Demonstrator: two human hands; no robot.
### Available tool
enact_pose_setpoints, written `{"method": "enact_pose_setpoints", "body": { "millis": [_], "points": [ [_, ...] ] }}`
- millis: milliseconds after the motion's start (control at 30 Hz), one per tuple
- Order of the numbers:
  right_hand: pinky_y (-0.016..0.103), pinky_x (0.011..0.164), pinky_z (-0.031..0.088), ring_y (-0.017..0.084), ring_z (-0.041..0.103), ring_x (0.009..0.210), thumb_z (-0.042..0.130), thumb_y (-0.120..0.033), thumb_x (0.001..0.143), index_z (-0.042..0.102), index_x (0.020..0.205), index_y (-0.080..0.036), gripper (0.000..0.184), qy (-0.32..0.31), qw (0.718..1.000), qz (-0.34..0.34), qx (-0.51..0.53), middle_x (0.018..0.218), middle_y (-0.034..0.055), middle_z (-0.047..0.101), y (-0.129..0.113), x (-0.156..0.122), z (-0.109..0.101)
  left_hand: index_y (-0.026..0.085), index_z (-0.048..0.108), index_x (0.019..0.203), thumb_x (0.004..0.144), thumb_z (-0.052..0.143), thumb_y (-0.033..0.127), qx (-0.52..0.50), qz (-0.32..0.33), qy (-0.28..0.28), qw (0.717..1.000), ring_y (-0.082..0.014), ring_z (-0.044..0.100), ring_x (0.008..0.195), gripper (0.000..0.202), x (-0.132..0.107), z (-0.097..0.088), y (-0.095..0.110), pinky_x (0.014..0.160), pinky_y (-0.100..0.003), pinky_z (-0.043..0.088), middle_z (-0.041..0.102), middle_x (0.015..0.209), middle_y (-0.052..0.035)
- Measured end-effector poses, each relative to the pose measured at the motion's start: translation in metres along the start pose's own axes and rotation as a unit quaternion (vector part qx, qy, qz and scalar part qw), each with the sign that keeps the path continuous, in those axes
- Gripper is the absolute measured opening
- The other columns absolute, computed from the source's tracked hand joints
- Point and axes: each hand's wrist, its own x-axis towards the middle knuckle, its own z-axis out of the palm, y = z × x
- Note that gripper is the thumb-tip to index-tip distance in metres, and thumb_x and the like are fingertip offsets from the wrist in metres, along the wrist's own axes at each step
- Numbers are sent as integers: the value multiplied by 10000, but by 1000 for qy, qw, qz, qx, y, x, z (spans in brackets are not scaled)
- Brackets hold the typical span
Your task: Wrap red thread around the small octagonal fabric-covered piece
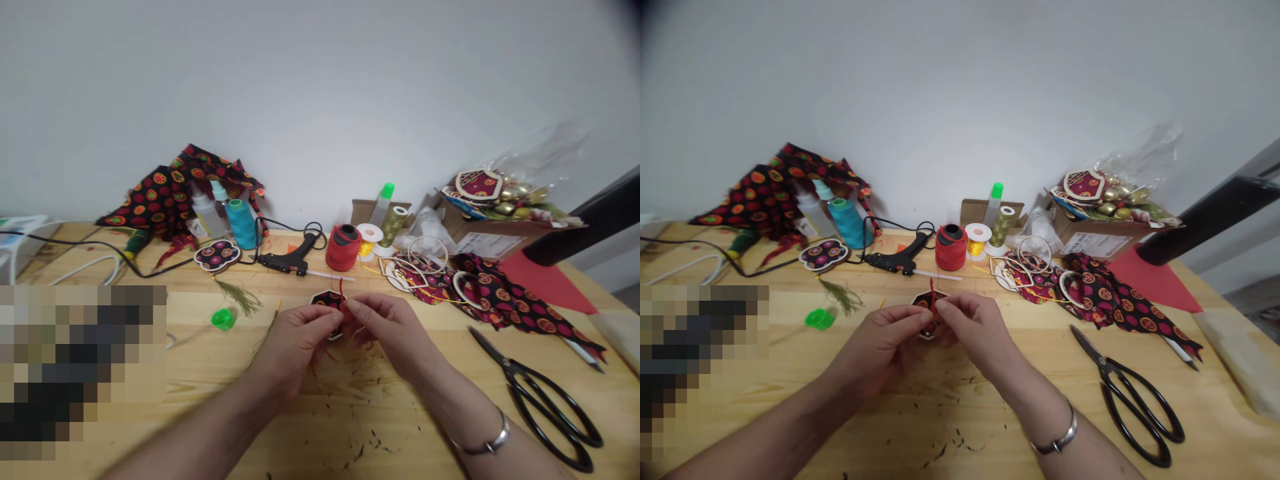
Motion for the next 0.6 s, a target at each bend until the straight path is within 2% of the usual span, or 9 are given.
{"method": "enact_pose_setpoints", "body": {
  "millis": [133, 367, 600],
  "points": [
    [191, 425, 424, 77, 521, 434, 609, -289, 683, 591, 698, -126, 165, 14, 1000, 13, -7, 527, -4, 596, 5, 2, 1, 143, 669, 676, 684, 618, 288, 18, -9, -2, 1000, -121, 546, 627, 154, -2, 1, 0, 623, -226, 391, 656, 661, -16],
    [157, 352, 370, 51, 454, 362, 614, -234, 665, 536, 609, -135, 138, 39, 999, 11, -9, 431, -52, 520, 2, 1, 4, 141, 678, 672, 681, 623, 273, 28, -2, -10, 1000, -127, 559, 659, 144, -3, 4, 4, 659, -223, 401, 677, 685, -24],
    [159, 354, 370, 52, 456, 374, 621, -223, 652, 553, 628, -133, 116, 43, 999, 5, -6, 451, -51, 523, 1, 2, 4, 148, 684, 676, 689, 613, 292, 36, 5, -10, 999, -133, 572, 661, 160, -4, 5, 4, 650, -221, 410, 684, 686, -25]
  ]
}}
